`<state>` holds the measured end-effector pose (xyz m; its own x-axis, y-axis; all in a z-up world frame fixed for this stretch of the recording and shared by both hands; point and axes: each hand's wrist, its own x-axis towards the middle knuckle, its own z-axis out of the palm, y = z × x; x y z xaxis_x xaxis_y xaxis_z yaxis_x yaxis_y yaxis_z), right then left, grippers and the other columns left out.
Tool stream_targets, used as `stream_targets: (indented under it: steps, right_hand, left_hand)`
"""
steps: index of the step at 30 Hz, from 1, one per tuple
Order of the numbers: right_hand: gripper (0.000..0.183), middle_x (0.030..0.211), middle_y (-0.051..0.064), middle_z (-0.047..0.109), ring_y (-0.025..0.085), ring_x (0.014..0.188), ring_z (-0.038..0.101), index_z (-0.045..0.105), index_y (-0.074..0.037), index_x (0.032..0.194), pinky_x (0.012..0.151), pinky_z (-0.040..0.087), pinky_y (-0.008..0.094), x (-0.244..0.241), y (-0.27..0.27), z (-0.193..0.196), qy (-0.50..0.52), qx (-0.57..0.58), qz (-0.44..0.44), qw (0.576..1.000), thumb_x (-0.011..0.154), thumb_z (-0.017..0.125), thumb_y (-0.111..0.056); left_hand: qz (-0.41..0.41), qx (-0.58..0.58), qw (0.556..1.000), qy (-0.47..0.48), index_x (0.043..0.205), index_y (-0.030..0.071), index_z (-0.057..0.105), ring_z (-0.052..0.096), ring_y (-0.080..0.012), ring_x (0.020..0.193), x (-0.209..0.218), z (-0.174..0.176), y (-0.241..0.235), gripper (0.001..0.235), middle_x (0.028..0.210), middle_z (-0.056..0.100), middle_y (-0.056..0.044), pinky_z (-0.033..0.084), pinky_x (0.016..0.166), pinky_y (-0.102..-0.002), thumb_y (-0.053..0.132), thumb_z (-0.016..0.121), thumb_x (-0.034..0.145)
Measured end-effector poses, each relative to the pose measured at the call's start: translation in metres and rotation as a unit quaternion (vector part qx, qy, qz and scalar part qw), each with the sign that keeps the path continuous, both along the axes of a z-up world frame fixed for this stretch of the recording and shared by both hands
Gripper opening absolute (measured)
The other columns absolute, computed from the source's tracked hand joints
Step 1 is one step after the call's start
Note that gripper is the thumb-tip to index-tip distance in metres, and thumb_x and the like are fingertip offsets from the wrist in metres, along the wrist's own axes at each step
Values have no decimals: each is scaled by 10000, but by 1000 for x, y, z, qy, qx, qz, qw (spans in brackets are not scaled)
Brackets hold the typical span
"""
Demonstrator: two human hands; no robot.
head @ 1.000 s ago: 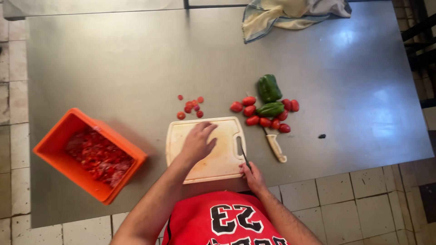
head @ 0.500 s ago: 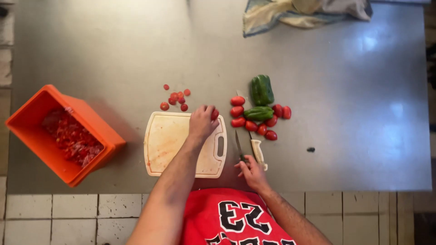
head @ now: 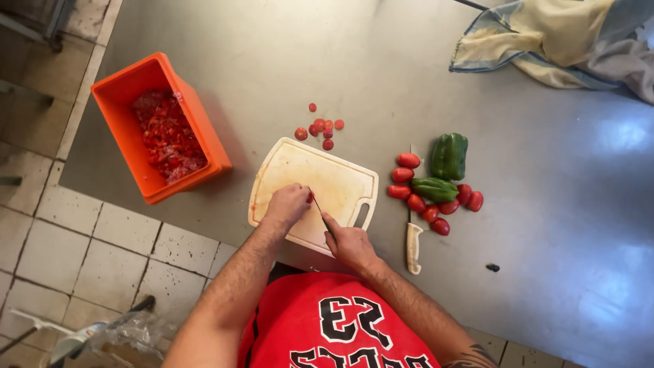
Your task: The person chops cherry tomatoes on a white cutting board using a knife and transfers the diced pieces into an orange container. The person then mixes the contents of the container by hand. Green bell peppers and whole tomatoes are visible on the table nearby.
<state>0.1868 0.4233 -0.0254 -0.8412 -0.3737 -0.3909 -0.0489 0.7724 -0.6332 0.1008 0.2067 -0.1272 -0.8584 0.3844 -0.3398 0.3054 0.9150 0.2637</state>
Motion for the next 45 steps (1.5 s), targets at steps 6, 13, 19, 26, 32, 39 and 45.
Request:
stream_targets:
  steps: [6,13,19,26,32,39,45]
  right_hand:
    - [503,714,197,726,416,796,742,460,-272,1500,712,568,549,5,-5,-15,52,8,-9,999,1000,508,-300]
    - [540,696,166,709,404,810,741,391,-329,1542,740,563,556,-12,-26,-39,55,56,-16,997,1011,487,-321]
    - [574,763,157,738,387,888,747,316,-365,1576,811,572,525,23,-19,-45,-20,55,-26,998,1020,458,-332]
    - [584,737,203,729,418,842,733,393,-279,1563,758,557,547,48,-11,-19,-7,21,-84,996,997,510,-357]
    - [572,679,139,717,385,777,733,440,-283,1529,704,567,513,40,-12,-20,36,1,-118,992,974,559,-351]
    - [541,722,156,727,395,832,739,451,-315,1507,751,553,533,24,-23,-15,30,19,-38,999,976,551,-344]
    - [530,790,183,736,403,874,731,408,-308,1536,767,553,547,17,-33,-24,28,8,-31,999,1015,500,-338]
  left_hand:
    - [-49,20,998,45,897,164,677,735,-254,863,-5,-32,-2,357,842,659,-38,642,742,-405,429,839,721]
    - [-67,16,994,88,915,145,627,737,-236,842,-3,-43,3,466,824,643,-20,643,712,-396,444,882,664]
    - [-65,14,992,103,829,136,695,734,-249,736,2,-38,2,347,750,645,-44,633,624,-410,372,897,673]
    - [21,151,987,47,1341,197,582,607,-327,1247,13,41,-20,496,1369,559,-105,540,1005,-439,280,668,860]
    - [87,133,987,-31,1160,186,613,691,-287,1033,14,20,-23,438,1077,593,-37,604,860,-414,403,806,832]
    - [-8,83,997,3,1097,184,617,711,-255,987,5,19,-24,327,1017,594,-20,623,830,-397,331,777,853]
    - [-39,66,997,27,1071,193,603,715,-244,965,5,2,-24,352,993,587,-12,634,804,-381,314,809,813]
